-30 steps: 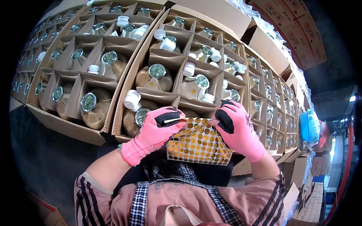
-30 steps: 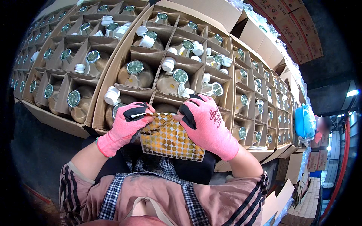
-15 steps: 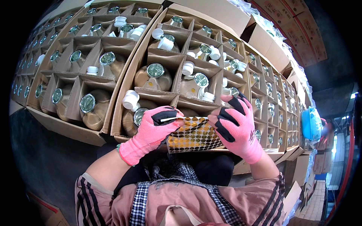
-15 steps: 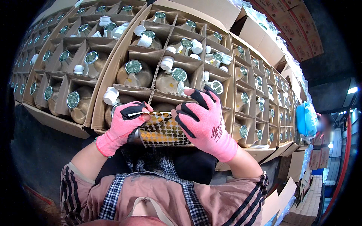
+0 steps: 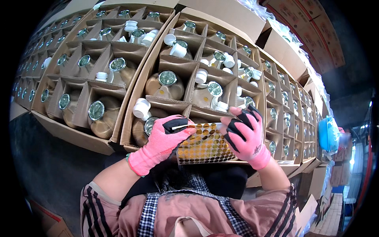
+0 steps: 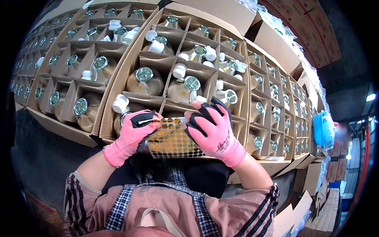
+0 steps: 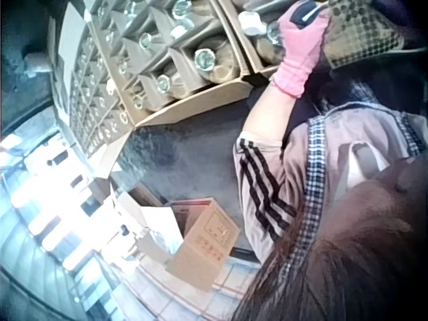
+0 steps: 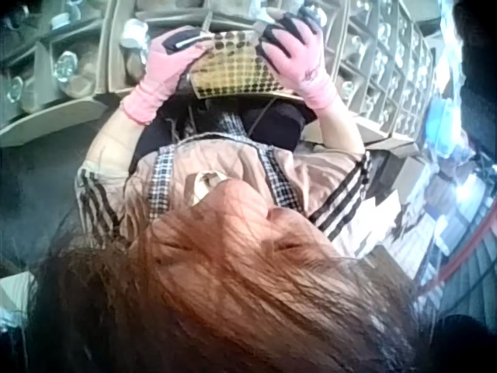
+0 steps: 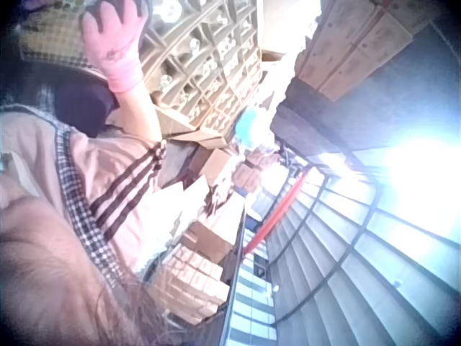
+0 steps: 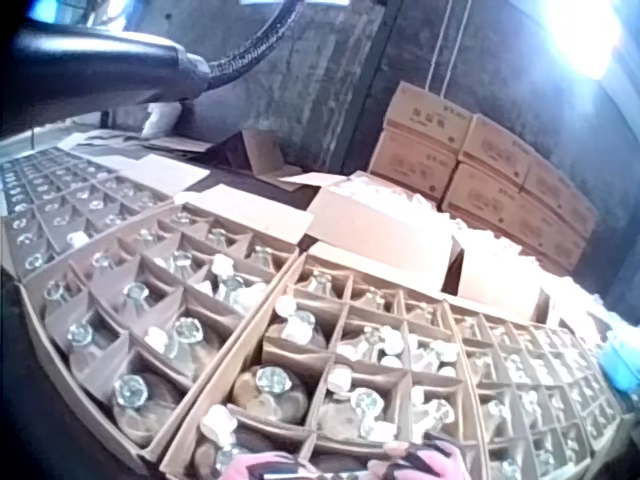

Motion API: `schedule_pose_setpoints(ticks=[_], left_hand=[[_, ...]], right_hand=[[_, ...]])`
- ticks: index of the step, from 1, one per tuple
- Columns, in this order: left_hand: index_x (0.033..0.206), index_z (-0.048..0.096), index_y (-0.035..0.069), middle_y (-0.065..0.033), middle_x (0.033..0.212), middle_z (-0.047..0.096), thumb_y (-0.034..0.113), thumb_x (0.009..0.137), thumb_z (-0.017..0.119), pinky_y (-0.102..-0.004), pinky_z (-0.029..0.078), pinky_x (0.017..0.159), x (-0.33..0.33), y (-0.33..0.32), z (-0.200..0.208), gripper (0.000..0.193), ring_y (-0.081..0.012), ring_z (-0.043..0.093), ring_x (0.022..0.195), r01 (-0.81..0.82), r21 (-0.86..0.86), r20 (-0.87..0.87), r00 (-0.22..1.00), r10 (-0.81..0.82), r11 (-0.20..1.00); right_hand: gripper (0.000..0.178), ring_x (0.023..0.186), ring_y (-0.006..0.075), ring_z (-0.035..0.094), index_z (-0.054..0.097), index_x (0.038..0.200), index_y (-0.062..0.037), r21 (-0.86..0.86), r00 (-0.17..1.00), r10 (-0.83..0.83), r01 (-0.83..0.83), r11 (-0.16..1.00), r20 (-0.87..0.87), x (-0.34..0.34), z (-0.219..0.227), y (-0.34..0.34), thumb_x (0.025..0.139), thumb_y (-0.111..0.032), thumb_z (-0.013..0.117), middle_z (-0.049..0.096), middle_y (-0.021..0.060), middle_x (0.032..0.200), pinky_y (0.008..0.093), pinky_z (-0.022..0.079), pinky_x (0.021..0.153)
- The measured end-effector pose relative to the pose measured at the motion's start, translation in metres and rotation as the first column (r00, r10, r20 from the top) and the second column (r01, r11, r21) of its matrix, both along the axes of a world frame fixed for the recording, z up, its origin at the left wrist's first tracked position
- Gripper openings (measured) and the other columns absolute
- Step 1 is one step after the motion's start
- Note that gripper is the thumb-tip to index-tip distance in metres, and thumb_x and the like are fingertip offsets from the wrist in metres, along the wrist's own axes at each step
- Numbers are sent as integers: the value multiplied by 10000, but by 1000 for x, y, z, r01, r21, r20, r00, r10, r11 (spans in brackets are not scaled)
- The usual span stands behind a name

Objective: The person applies round stickers to the lids of glass jars arranged in cardboard boxes. They peel individual stickers from a sheet and press them onto the jar tops one by one.

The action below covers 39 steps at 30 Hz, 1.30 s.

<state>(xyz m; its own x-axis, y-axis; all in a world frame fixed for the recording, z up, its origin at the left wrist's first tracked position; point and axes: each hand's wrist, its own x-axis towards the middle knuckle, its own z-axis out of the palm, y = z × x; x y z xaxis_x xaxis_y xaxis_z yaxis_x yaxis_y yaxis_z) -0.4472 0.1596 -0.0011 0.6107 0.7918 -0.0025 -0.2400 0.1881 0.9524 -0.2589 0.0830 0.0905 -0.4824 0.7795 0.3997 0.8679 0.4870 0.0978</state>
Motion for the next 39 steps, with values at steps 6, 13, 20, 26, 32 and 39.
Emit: schedule_pose_setpoints(ticks=[6, 13, 20, 26, 32, 39], left_hand=[[814, 609, 3, 2, 745, 617, 91, 746, 652, -190, 439, 643, -2, 0, 3, 119, -38, 534, 710, 18, -93, -46, 999, -23, 996], [828, 619, 0, 6, 751, 618, 88, 753, 645, -189, 434, 634, 5, 1, 0, 118, -34, 527, 708, 48, -128, 75, 996, -39, 991], [844, 626, 9, -17, 718, 613, 134, 734, 673, -207, 444, 614, -1, -1, 1, 173, -45, 530, 680, 106, 98, -95, 991, -97, 989], [876, 627, 17, -39, 766, 626, 131, 740, 666, -211, 453, 628, -12, 1, 2, 181, -70, 560, 704, 213, 31, -62, 975, -211, 976], [826, 615, 12, -30, 729, 600, 149, 749, 663, -218, 428, 598, -21, 7, 1, 164, -57, 523, 677, 285, 42, 17, 958, -286, 958], [809, 600, -2, -50, 712, 574, 127, 741, 654, -242, 418, 603, -36, 19, 3, 155, -83, 509, 658, 273, 85, 38, 960, -277, 958]], right_hand=[[84, 990, 264, 508, 531, 754, -27, -77, 854, -53, 15, 997, -518, 1, 18, 67, 685, 12, 560, 594, 109, 937, 399, 362, 913], [188, 905, 373, 498, 524, 948, -48, -283, 997, -43, 22, 959, -69, -14, -41, 229, 775, -120, 515, 571, 184, 886, 437, 404, 798], [238, 857, 325, 549, 523, 945, -36, -504, 956, -133, 252, 826, 260, -15, -61, 274, 829, -234, 461, 570, 195, 884, 399, 422, 770], [207, 859, 342, 576, 598, 836, -21, -473, 865, -369, 496, 729, 338, 16, -28, 275, 760, -163, 468, 602, 186, 909, 405, 452, 770], [292, 1190, 432, 268, 614, 944, -101, -435, 923, -187, 329, 838, 337, 3, -63, 290, 742, -308, 581, 347, 133, 1286, 504, 278, 960], [256, 1240, 408, 213, 617, 952, -163, -484, 821, -92, 418, 769, 563, -20, -74, 305, 713, -254, 608, 262, 86, 1361, 507, 279, 965]])
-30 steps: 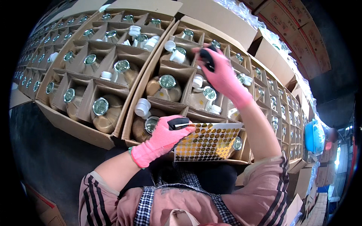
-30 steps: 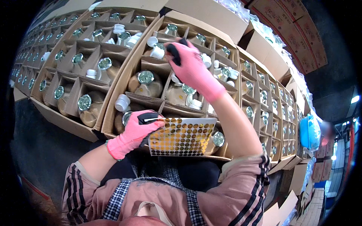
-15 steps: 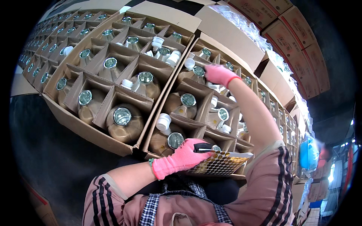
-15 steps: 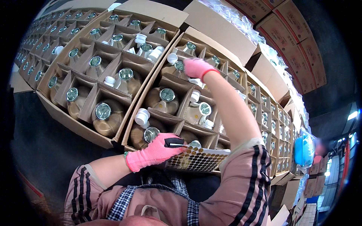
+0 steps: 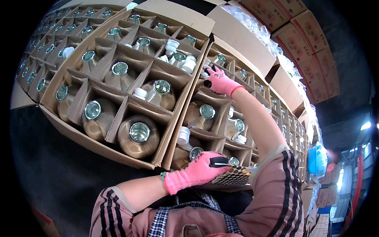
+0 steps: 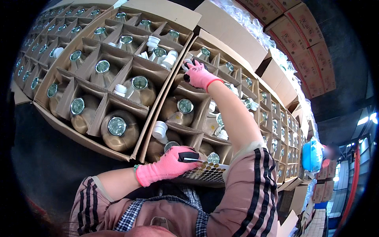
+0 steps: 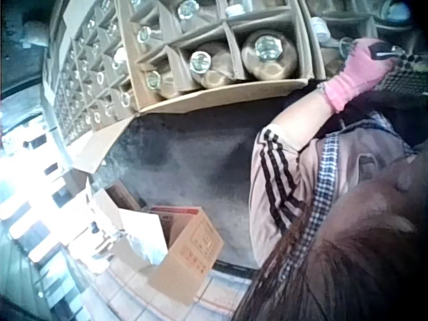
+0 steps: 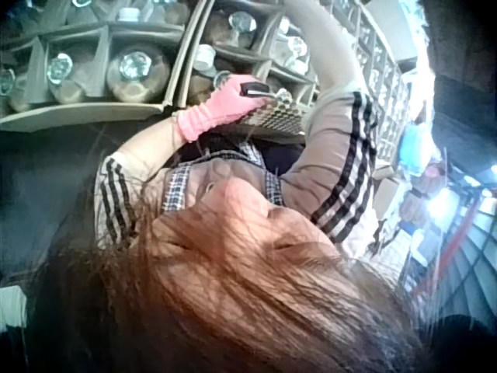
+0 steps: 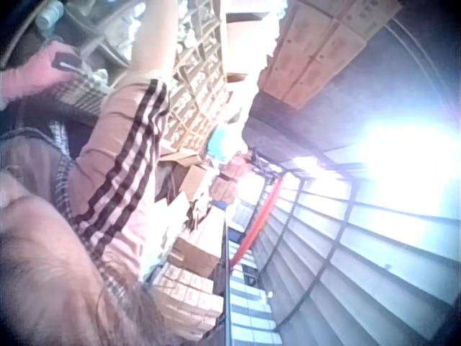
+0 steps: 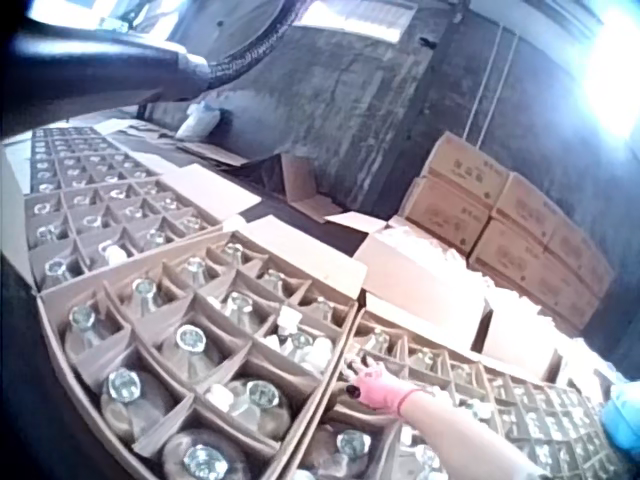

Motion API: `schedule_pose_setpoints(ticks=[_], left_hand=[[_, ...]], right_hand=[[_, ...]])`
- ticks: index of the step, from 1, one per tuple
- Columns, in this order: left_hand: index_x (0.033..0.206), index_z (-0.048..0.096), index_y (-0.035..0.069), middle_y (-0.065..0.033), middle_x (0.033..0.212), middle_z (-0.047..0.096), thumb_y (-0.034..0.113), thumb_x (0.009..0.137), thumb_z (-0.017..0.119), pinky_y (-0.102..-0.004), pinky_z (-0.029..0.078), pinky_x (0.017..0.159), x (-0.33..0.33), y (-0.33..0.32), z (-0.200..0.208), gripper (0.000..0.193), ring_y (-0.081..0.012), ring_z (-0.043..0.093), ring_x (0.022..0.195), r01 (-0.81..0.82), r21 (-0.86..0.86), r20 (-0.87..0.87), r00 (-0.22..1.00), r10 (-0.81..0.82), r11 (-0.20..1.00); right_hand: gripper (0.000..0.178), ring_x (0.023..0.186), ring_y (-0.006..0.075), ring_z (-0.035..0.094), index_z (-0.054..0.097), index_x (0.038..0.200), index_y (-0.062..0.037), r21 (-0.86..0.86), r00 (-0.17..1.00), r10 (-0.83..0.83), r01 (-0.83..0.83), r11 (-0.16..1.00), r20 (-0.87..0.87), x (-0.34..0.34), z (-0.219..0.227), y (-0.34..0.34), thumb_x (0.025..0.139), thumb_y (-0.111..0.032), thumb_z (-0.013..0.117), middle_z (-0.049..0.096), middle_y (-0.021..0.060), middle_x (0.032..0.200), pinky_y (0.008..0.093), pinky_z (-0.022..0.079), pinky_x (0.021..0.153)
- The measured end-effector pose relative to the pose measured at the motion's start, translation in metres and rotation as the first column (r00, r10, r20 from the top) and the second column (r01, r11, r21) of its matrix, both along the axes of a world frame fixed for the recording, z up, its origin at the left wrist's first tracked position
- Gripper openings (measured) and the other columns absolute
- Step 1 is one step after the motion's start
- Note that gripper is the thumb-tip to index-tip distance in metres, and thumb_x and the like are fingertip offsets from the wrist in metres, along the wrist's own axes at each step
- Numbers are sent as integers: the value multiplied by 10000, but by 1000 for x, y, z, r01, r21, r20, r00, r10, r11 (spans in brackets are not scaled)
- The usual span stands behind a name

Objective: The person applies round stickers to the lids of glass jars arranged in cardboard boxes. They peel individual stickers from a sheet and press them onto the jar tops one by one.

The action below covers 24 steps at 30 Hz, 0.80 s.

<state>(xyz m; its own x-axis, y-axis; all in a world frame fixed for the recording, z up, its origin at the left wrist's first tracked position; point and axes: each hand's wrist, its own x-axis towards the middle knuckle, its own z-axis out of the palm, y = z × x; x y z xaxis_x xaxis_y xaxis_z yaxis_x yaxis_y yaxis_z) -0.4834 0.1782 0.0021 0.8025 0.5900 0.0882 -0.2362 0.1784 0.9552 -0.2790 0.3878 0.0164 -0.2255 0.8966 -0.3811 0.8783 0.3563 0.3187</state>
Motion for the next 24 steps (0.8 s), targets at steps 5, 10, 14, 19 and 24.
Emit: schedule_pose_setpoints(ticks=[5, 10, 14, 19, 24], left_hand=[[773, 579, -2, -98, 680, 531, 133, 738, 635, -292, 415, 605, -3, 1, -5, 151, -196, 507, 618, -26, 57, 96, 995, 21, 998], [783, 597, -3, -127, 738, 585, 224, 734, 656, -306, 434, 620, -9, 6, -5, 239, -214, 558, 665, -17, 98, 54, 998, 11, 995], [779, 599, 2, -132, 729, 578, 204, 737, 651, -308, 431, 613, -10, 4, -3, 213, -215, 562, 664, -64, 76, 114, 992, 55, 995], [819, 613, 3, -108, 759, 586, 159, 720, 665, -284, 437, 636, -16, 6, 4, 192, -194, 566, 696, -63, 158, -13, 998, 66, 985], [833, 622, 7, -85, 768, 593, 162, 712, 678, -263, 441, 634, -19, 4, 7, 204, -150, 565, 697, -83, 196, -81, 992, 100, 977]], right_hand=[[276, 1247, 392, 213, 613, 955, -159, -56, 989, 21, -13, 998, 146, -10, -1, 8, 683, -205, 618, 316, 102, 1331, 477, 266, 986], [369, 1251, 355, 236, 598, 1011, -166, 0, 968, 99, -102, 995, 230, -9, -5, 8, 650, -217, 649, 349, 85, 1313, 476, 270, 981], [400, 1224, 323, 295, 592, 1024, -164, 46, 959, 128, -144, 989, 252, -13, -3, 7, 632, -217, 654, 397, 81, 1265, 471, 278, 972], [411, 1198, 315, 323, 583, 1018, -157, 177, 969, 87, -130, 976, 232, -16, -2, 2, 624, -244, 661, 431, 90, 1203, 474, 274, 970], [417, 1153, 335, 365, 569, 1019, -102, 415, 997, -52, 67, 908, -48, -9, 14, -11, 673, -319, 652, 454, 128, 1157, 475, 310, 940]])
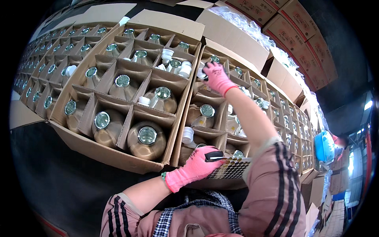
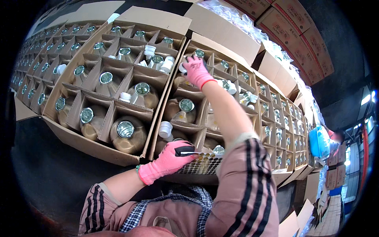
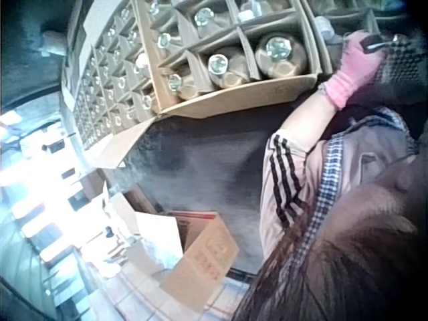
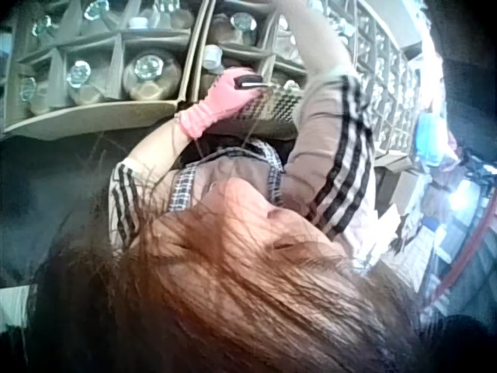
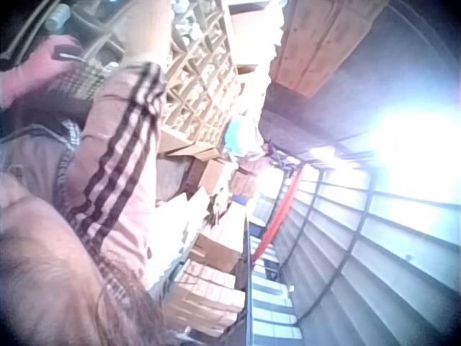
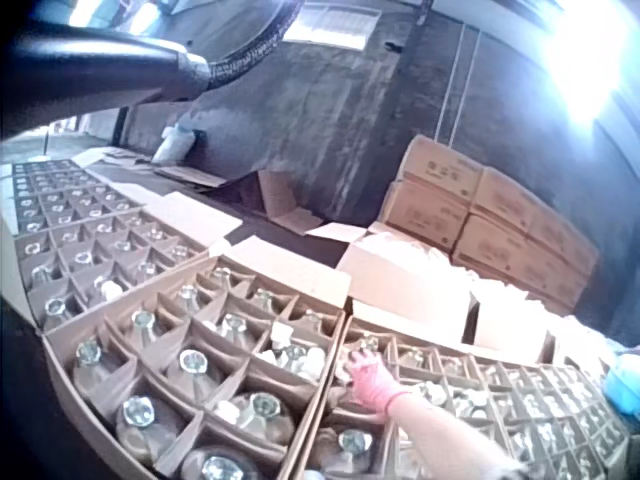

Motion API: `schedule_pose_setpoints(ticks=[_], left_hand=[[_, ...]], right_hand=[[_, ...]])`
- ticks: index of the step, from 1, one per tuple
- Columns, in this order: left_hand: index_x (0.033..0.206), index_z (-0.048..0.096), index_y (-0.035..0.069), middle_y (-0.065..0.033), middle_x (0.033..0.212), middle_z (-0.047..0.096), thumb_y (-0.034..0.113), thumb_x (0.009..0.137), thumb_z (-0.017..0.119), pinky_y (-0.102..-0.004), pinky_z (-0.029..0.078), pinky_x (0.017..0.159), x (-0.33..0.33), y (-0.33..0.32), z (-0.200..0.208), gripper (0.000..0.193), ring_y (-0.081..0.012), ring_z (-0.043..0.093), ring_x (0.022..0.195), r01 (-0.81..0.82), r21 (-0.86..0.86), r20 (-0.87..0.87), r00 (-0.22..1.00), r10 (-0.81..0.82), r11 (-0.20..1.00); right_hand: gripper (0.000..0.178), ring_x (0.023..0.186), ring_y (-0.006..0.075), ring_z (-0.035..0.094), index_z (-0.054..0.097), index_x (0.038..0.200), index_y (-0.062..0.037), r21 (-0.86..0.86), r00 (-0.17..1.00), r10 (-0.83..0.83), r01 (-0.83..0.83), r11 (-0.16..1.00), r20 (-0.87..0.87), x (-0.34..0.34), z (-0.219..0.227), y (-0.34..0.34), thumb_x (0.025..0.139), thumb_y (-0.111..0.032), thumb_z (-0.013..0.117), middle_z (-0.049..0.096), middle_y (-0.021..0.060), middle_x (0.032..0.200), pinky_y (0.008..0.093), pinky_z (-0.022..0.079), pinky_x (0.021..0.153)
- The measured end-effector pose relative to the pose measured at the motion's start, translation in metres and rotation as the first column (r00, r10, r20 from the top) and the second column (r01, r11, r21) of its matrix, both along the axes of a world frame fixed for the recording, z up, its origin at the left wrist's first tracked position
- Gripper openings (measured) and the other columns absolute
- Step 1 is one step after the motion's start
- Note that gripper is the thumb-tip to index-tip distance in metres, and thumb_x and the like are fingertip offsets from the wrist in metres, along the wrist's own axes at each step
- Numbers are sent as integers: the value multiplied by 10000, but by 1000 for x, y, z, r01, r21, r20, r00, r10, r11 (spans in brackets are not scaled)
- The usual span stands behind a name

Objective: The person applies round stickers to the lids of glass jars arranged in cardboard boxes. They peel individual stickers from a sheet and press them onto the jar tops one by one.

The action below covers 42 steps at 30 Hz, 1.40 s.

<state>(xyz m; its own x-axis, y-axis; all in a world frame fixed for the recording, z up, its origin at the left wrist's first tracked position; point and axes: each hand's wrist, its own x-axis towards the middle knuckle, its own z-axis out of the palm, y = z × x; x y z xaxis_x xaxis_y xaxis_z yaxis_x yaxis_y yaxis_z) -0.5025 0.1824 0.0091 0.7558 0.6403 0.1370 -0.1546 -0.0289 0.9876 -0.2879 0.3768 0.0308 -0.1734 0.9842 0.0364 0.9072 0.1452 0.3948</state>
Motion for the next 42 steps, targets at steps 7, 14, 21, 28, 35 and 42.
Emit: schedule_pose_setpoints(ticks=[7, 14, 21, 28, 35, 42], left_hand=[[828, 613, -11, -58, 793, 596, 56, 724, 648, -240, 438, 662, -12, 3, -1, 129, -125, 550, 723, -191, -162, 127, 969, 213, 968], [831, 595, -32, -98, 833, 594, 4, 688, 642, -261, 445, 716, -6, 3, 9, 155, -173, 571, 795, -199, 183, 197, 967, 162, 963], [849, 604, -28, -54, 874, 596, 66, 699, 675, -222, 439, 705, 47, 29, 58, 191, -80, 532, 796, 123, 114, -74, 991, -115, 986], [852, 628, -6, -13, 796, 617, 101, 718, 672, -211, 442, 682, 101, 87, 41, 177, -67, 544, 736, 109, 93, -108, 989, -99, 990], [864, 627, 11, 3, 766, 618, 132, 724, 690, -186, 444, 606, 108, 125, -8, 196, -48, 546, 673, 45, -151, 5, 999, -45, 988], [882, 612, 19, 26, 760, 594, 140, 728, 685, -189, 424, 622, 113, 111, -13, 209, -39, 509, 685, 31, -81, 56, 998, -27, 996]], right_hand=[[377, 765, 288, 548, 584, 852, 5, -97, 746, -27, -50, 994, -666, -35, 140, -148, 701, -331, 666, 565, 138, 859, 342, 438, 729], [382, 991, 325, 490, 599, 872, -28, -84, 825, 31, -94, 992, -565, -19, 112, -264, 636, -308, 707, 581, 146, 924, 402, 334, 915], [180, 712, 318, 523, 534, 664, -22, 100, 648, 42, 53, 994, -760, 24, 106, -295, 654, -142, 668, 530, 130, 641, 374, 412, 693], [163, 814, 305, 526, 572, 749, -30, 262, 787, 45, 151, 953, -615, 65, 91, -276, 701, -180, 615, 552, 133, 757, 386, 400, 762], [297, 916, 295, 496, 545, 845, -37, 434, 852, 121, 132, 891, -509, 58, 72, -243, 676, -253, 659, 533, 126, 850, 408, 366, 846], [294, 863, 310, 524, 573, 817, -13, 78, 743, 5, 63, 995, -669, 60, 72, -197, 654, -232, 681, 572, 153, 811, 394, 400, 786]])
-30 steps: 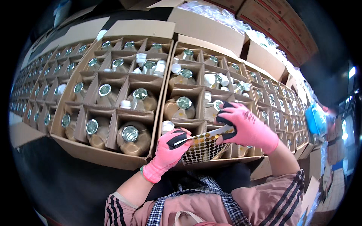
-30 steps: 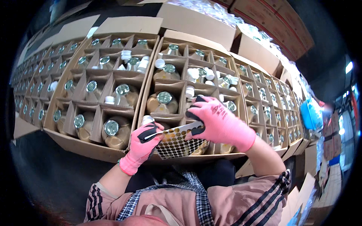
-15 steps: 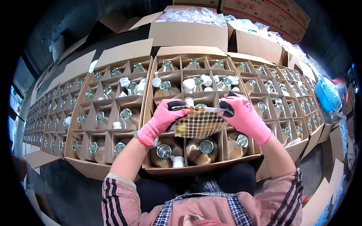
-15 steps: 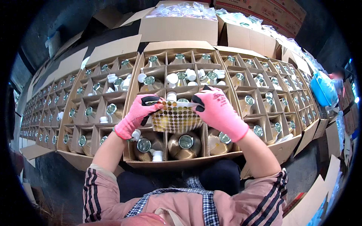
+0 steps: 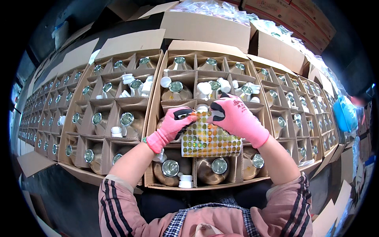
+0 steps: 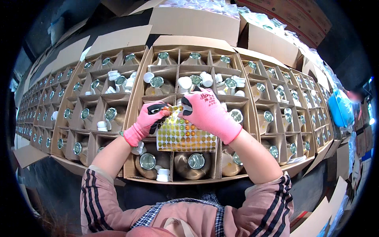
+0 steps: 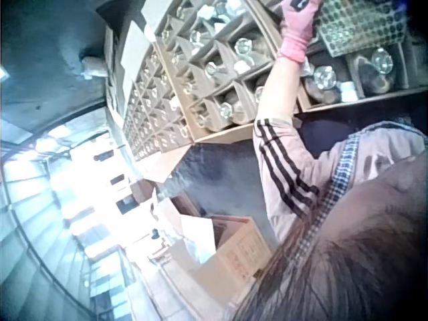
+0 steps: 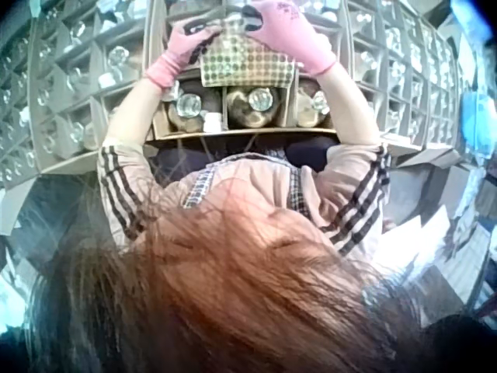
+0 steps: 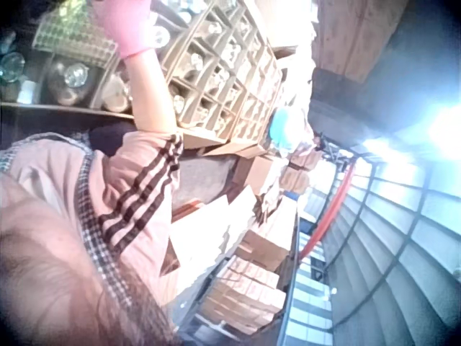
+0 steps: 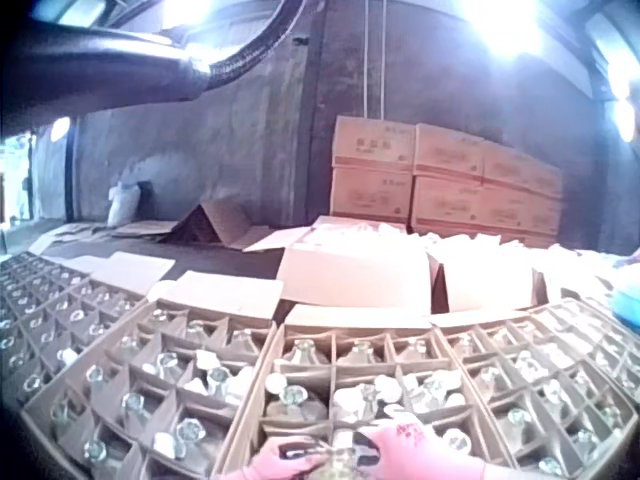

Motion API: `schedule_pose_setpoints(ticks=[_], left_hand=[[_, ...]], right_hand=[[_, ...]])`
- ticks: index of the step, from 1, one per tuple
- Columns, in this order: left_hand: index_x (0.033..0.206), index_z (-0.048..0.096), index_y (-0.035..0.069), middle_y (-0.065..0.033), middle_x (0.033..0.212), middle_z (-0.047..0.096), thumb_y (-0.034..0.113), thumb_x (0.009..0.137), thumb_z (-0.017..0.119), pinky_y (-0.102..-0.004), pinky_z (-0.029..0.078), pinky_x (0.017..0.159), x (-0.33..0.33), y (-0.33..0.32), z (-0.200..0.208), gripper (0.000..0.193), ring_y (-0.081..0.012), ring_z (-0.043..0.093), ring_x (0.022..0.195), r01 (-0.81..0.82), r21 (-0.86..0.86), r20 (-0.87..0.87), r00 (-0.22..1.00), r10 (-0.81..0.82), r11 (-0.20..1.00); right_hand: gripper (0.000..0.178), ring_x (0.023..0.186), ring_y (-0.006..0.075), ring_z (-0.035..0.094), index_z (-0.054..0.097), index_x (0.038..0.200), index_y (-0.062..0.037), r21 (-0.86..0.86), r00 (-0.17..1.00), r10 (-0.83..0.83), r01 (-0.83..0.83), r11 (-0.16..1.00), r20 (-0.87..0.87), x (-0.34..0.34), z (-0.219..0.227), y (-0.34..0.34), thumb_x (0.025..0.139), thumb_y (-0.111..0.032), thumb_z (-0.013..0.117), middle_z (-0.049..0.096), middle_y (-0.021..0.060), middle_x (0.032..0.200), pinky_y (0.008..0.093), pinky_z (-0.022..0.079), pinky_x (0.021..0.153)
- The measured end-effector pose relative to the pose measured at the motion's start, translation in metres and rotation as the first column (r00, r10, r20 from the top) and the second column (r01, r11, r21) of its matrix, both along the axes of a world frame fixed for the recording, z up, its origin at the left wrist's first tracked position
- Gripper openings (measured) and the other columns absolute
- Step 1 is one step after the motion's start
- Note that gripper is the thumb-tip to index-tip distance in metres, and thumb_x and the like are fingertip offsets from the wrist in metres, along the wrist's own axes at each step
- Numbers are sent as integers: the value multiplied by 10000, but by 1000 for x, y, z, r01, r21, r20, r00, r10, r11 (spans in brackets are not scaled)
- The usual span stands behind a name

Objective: The person applies round stickers to the lids of glass jars arranged in cardboard boxes. They peel individual stickers from a sheet and press them onto the jar tops one by one.

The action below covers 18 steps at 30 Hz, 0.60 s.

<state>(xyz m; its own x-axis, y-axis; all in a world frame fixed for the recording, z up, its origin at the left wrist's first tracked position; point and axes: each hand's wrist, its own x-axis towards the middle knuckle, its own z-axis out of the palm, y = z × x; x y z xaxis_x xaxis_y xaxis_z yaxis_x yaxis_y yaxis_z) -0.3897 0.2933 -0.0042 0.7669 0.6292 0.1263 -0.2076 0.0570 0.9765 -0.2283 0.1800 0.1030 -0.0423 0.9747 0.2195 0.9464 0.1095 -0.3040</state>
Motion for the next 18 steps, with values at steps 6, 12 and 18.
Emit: schedule_pose_setpoints(ticks=[6, 12, 18], left_hand=[[958, 579, -8, -24, 854, 609, 99, 721, 676, -223, 450, 709, -3, 1, 7, 277, -85, 551, 796, 97, 14, -145, 985, -94, 995], [1007, 546, -25, -67, 930, 612, 71, 753, 631, -236, 456, 752, -3, -3, -8, 284, -105, 550, 856, 3, -69, 9, 1000, -3, 998], [1034, 534, -5, -59, 947, 596, 90, 782, 607, -253, 451, 769, -3, 0, -16, 278, -109, 546, 844, -37, -27, -29, 999, 36, 999]], right_hand=[[204, 678, 329, 547, 579, 720, 0, -169, 948, -186, 146, 975, -258, -1, 9, 5, 657, -169, 673, 564, 166, 673, 376, 433, 622], [194, 660, 320, 534, 574, 698, 0, -139, 964, -108, 76, 987, -242, 4, 8, 4, 665, -164, 672, 556, 161, 654, 365, 428, 615], [185, 677, 305, 525, 570, 711, -8, -95, 972, -36, 14, 995, -233, 9, 2, 6, 672, -163, 664, 557, 133, 665, 377, 414, 638]])
